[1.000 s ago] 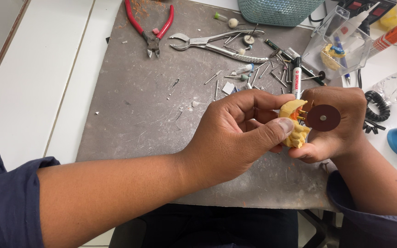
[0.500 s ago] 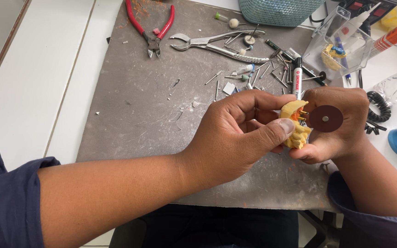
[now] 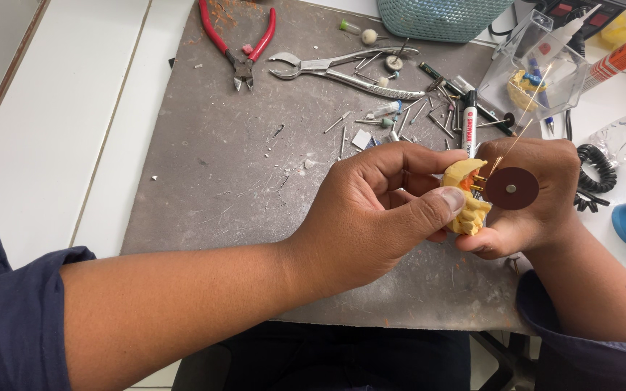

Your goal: The person holds a yellow dental cast with embedded metal pins and uses a rotary cutting tool to grind the cast surface. The person rotates the cast to access different areas while the tool removes material, producing sparks.

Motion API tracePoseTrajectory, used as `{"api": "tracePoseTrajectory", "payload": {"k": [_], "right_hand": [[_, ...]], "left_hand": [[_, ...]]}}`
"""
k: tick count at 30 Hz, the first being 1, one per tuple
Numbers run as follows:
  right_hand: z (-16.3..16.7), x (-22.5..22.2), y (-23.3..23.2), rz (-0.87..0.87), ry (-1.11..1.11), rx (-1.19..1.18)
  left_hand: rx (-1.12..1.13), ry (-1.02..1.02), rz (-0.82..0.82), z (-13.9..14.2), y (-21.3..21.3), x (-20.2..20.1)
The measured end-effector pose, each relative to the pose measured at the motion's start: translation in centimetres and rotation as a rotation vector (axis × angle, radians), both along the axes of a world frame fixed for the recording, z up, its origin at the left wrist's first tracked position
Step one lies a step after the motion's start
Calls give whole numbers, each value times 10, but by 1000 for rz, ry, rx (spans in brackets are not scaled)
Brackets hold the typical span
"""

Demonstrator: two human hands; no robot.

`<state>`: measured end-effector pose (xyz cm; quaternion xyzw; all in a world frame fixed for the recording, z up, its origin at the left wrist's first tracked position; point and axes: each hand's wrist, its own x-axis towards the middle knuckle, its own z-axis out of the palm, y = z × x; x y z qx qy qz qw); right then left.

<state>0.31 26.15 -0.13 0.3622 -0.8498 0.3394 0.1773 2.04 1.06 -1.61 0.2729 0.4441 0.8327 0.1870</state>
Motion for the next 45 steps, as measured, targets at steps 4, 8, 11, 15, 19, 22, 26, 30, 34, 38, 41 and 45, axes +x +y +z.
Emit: {"api": "tracePoseTrajectory", "payload": {"k": [4, 8, 11, 15, 19, 22, 26, 30, 34, 38, 41, 45], "right_hand": [[0, 0, -1, 11, -6, -43], [1, 0, -2, 20, -27, -31], [3, 2, -1, -40, -5, 28], [5, 4, -3, -76, 17, 49], [6, 2, -6, -39, 11, 27], [6, 3, -6, -33, 2, 3], [3, 0, -3, -25, -7, -39], [6, 3, 1, -45, 6, -25], [9, 6, 3, -46, 44, -4], [13, 10, 5, -50, 57, 26], [13, 14, 5, -50, 27, 18], [14, 12, 5, 5, -9, -13]], "left_hand": [[21, -3, -2, 0, 0, 1], [17, 1, -6, -1, 0, 0], [30, 0, -13, -1, 1, 0], [7, 2, -7, -1, -1, 0], [11, 4, 2, 0, 0, 1], [7, -1, -2, 0, 0, 1], [20, 4, 0, 1, -1, 1], [39, 81, 39, 1, -3, 5], [16, 113, 50, 0, -6, 9], [-5, 82, 15, 1, -9, 10], [3, 41, -17, 1, -9, 12], [-11, 23, -20, 1, -10, 12]]}}
